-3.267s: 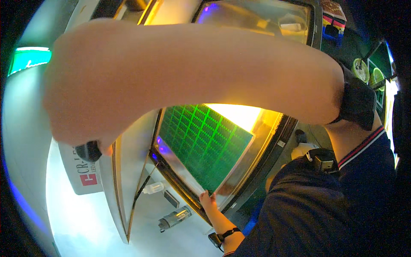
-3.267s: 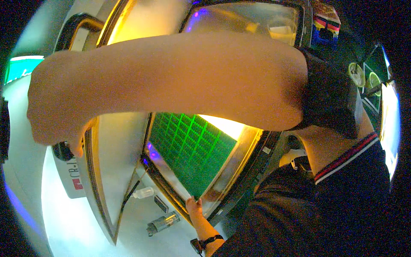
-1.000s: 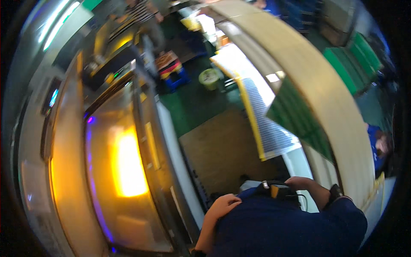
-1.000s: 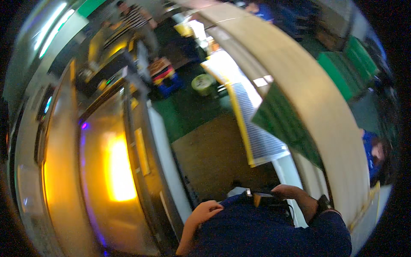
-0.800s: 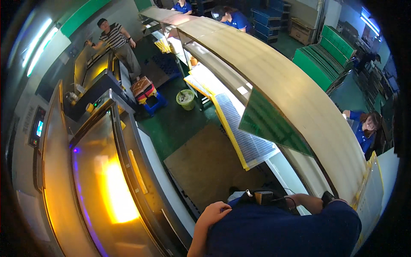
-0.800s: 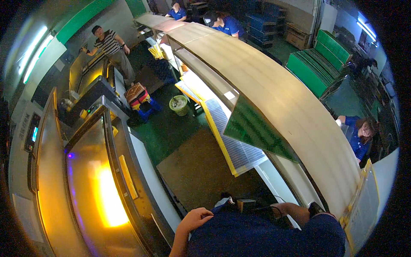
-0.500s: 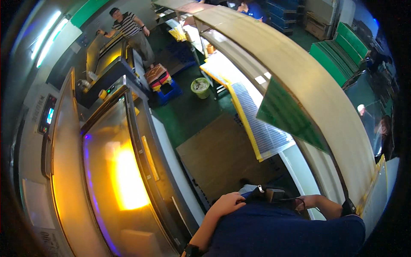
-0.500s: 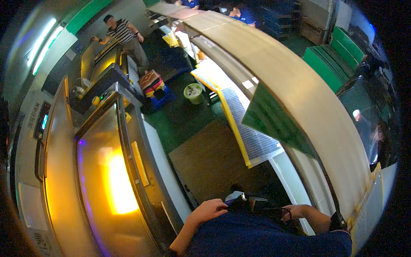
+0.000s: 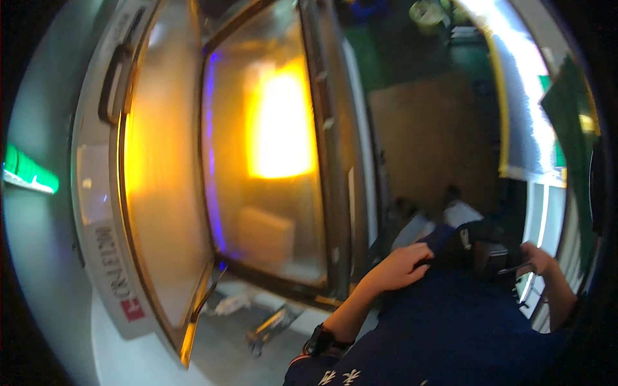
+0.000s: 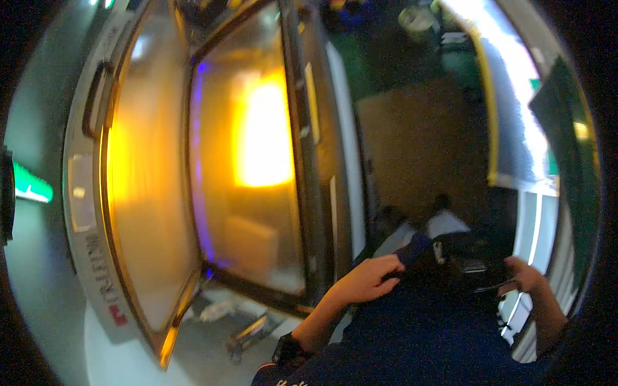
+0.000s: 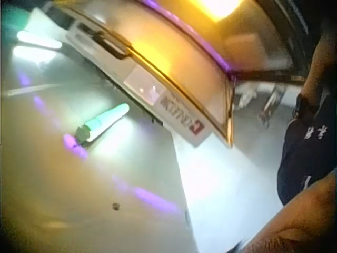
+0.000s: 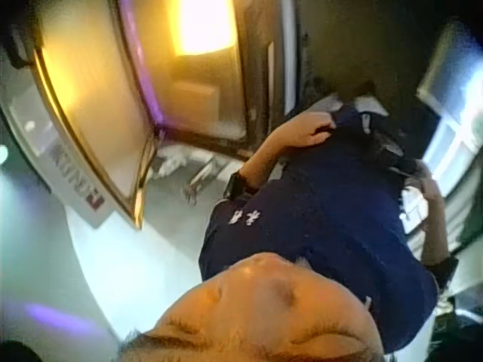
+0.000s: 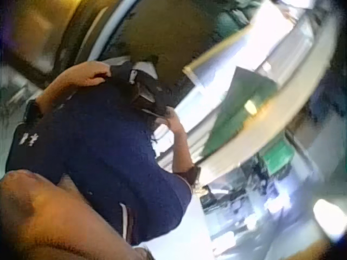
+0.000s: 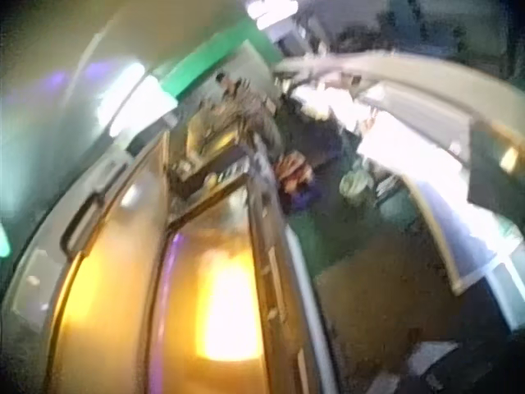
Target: The person is operating an LED exposure machine for manufacturing printed circuit boards.
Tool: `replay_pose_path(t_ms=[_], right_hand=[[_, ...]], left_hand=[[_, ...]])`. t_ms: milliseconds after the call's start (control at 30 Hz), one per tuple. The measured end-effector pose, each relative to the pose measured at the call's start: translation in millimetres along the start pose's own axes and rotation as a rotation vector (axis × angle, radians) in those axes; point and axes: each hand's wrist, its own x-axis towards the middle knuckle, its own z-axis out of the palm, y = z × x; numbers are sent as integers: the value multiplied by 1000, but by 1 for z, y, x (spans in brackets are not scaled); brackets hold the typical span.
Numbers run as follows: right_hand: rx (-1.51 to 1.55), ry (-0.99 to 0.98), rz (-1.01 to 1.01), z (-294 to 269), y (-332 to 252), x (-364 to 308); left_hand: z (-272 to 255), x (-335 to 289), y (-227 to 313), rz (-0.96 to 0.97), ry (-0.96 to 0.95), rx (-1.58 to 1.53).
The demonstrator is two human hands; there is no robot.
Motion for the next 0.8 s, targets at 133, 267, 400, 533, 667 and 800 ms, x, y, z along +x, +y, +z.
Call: replay_pose_path(t_ms=[133, 267, 400, 533, 667, 800], right_hand=[[165, -73, -94, 21, -39, 32], [164, -240, -40, 68, -158, 61], [43, -350, 30, 93, -181, 80], [42, -438, 71, 99, -202, 85], [37, -574, -52, 102, -210, 89], [103, -557, 71, 120, -246, 109]], left_hand=[[-23, -69, 9, -45, 101, -188], [-20, -121, 2, -105, 248, -355], [-27, -141, -3, -16, 374, -389], [-35, -160, -24, 66, 388, -414], [-45, -171, -27, 54, 354, -530], [-55, -172, -38, 101, 461, -536]])
